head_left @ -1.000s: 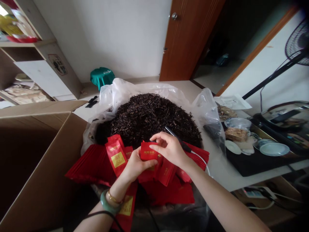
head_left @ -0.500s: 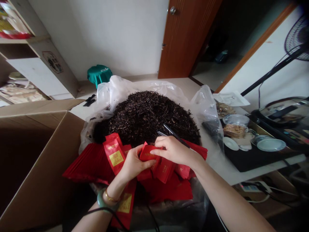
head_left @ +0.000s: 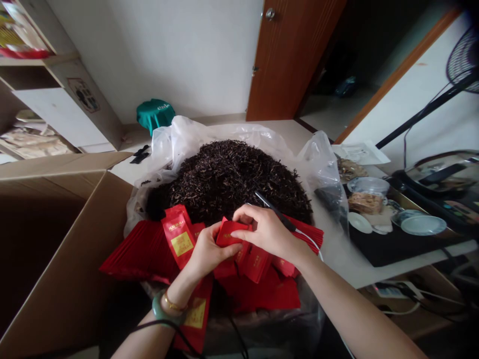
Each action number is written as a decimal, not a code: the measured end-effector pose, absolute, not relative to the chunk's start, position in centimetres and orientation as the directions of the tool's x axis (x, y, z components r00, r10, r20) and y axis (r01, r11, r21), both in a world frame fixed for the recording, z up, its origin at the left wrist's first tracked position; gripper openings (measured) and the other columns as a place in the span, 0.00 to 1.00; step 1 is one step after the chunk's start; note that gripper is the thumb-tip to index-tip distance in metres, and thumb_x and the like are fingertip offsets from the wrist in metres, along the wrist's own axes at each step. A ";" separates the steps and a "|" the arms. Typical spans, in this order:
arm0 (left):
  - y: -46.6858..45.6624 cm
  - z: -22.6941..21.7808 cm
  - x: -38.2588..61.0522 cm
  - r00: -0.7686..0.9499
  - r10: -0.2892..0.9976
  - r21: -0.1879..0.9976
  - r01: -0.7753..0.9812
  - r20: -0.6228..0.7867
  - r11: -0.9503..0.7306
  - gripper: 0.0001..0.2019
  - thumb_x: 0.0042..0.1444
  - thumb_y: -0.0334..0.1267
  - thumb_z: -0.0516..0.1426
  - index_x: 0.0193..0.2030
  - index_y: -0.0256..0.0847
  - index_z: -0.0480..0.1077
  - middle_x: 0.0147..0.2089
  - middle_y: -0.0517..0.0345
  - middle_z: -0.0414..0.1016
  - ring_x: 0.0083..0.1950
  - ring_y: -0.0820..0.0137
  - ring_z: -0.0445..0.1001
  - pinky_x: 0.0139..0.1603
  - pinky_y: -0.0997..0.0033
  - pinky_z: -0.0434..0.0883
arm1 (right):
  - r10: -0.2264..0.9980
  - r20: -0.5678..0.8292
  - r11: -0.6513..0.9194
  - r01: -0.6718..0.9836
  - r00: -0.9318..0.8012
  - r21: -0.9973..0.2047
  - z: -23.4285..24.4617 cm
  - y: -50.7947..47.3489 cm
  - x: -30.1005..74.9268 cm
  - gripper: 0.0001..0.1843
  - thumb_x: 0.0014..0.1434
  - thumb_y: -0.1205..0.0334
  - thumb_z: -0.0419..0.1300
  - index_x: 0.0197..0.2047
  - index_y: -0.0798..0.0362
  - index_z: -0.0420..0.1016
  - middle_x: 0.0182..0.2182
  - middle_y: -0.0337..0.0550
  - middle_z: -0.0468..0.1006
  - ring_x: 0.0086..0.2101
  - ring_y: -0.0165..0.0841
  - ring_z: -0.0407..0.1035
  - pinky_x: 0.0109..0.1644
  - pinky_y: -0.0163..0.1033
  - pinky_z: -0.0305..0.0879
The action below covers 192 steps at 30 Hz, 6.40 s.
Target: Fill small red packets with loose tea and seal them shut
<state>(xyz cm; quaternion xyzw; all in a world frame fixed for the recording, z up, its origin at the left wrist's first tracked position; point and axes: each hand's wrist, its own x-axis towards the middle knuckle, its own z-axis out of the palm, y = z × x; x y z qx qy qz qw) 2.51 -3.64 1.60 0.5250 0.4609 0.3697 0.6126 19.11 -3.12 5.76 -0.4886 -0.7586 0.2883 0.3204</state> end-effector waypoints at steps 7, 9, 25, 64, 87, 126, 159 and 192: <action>-3.6 1.4 2.5 0.284 0.941 0.982 0.027 -0.185 0.185 0.19 0.36 0.39 0.68 0.36 0.34 0.74 0.30 0.58 0.78 0.27 0.73 0.72 0.30 0.76 0.69 | 0.923 0.223 0.371 0.582 -0.312 -0.724 5.4 -3.0 19.5 0.05 0.53 0.63 0.67 0.29 0.53 0.77 0.28 0.38 0.74 0.27 0.27 0.68 0.34 0.33 0.64; -3.7 1.4 2.6 0.287 0.939 0.981 0.035 -0.191 0.189 0.18 0.36 0.39 0.68 0.35 0.34 0.74 0.29 0.58 0.78 0.28 0.72 0.72 0.30 0.76 0.69 | 0.917 0.219 0.385 0.594 -0.333 -0.707 5.4 -2.9 19.7 0.07 0.54 0.62 0.67 0.27 0.54 0.75 0.27 0.38 0.73 0.27 0.27 0.67 0.33 0.33 0.63; -3.5 1.1 2.3 0.247 0.938 0.917 -0.254 -0.245 0.307 0.22 0.43 0.54 0.66 0.35 0.35 0.76 0.29 0.56 0.79 0.30 0.70 0.75 0.32 0.75 0.70 | 0.983 0.044 0.126 0.476 -0.180 -0.870 4.8 -2.7 19.0 0.12 0.49 0.63 0.68 0.40 0.54 0.79 0.26 0.37 0.78 0.27 0.29 0.71 0.33 0.33 0.66; -4.2 1.5 2.8 0.194 0.981 0.951 0.303 0.000 -0.060 0.19 0.39 0.41 0.66 0.40 0.40 0.71 0.33 0.61 0.79 0.34 0.68 0.76 0.36 0.73 0.71 | 0.860 0.033 0.385 0.605 -0.510 -0.697 6.2 -2.8 20.1 0.16 0.59 0.63 0.62 0.20 0.55 0.71 0.28 0.37 0.68 0.27 0.26 0.63 0.33 0.34 0.59; -4.1 0.0 3.3 0.154 0.966 0.919 -0.308 -0.207 0.246 0.17 0.41 0.47 0.69 0.31 0.36 0.75 0.28 0.60 0.77 0.29 0.73 0.72 0.31 0.76 0.70 | 0.973 0.128 0.204 0.452 -0.194 -0.868 4.0 -2.1 19.0 0.03 0.53 0.64 0.65 0.29 0.54 0.79 0.29 0.40 0.79 0.30 0.31 0.72 0.35 0.35 0.66; -4.1 0.3 3.4 0.237 0.919 0.862 -0.334 -0.314 0.381 0.19 0.33 0.42 0.72 0.33 0.35 0.78 0.34 0.53 0.83 0.32 0.65 0.79 0.37 0.68 0.76 | 0.985 -0.138 -0.109 0.994 0.105 -0.017 1.0 1.1 23.6 0.20 0.55 0.60 0.60 0.50 0.57 0.68 0.50 0.56 0.67 0.47 0.45 0.69 0.40 0.41 0.68; -4.5 1.4 3.0 0.347 0.926 0.978 -0.083 -0.152 0.191 0.13 0.40 0.43 0.69 0.31 0.37 0.80 0.33 0.54 0.82 0.32 0.66 0.76 0.35 0.70 0.73 | 0.931 0.031 0.299 0.713 -0.363 -0.634 8.1 -4.6 20.8 0.17 0.51 0.60 0.67 0.46 0.45 0.80 0.34 0.38 0.84 0.32 0.36 0.78 0.37 0.36 0.70; -4.1 1.1 2.9 0.190 0.954 0.917 -0.284 -0.231 0.279 0.15 0.40 0.46 0.69 0.29 0.37 0.77 0.29 0.59 0.79 0.29 0.71 0.74 0.33 0.75 0.71 | 0.946 -0.042 0.134 0.509 -0.320 -0.850 6.9 -3.1 21.7 0.20 0.55 0.52 0.63 0.49 0.50 0.74 0.43 0.43 0.81 0.43 0.38 0.75 0.46 0.41 0.69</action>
